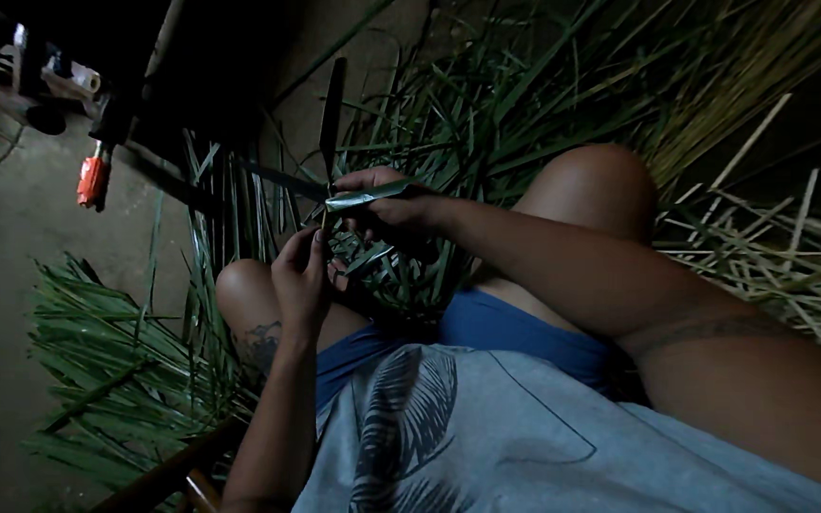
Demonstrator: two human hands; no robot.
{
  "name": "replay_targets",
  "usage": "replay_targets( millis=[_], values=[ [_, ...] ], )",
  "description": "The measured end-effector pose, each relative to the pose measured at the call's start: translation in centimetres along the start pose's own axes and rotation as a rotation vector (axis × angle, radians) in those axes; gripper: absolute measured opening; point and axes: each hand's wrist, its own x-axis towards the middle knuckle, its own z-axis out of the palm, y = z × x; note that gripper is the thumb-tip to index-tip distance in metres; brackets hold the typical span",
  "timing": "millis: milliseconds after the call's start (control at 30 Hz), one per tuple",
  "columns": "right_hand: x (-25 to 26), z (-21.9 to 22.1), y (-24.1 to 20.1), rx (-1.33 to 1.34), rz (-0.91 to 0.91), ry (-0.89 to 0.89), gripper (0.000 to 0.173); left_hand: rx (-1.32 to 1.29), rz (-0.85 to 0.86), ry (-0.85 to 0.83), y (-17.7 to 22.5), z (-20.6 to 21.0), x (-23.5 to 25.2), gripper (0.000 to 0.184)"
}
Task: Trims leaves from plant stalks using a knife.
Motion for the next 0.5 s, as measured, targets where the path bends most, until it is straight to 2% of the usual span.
replay_targets(
  millis=[400,500],
  values=[
    [0.3,-1.4,-0.9,0.079,0.018,0.145,0.025,0.037,0.023,-0.017,-0.7,-0.4,-0.8,0.020],
    [0.2,-1.8,-1.7,0.044,0.030,0.235,0.028,0.048,0.016,-0.030,-0.8,-0.5,-1.1,0.019]
  ],
)
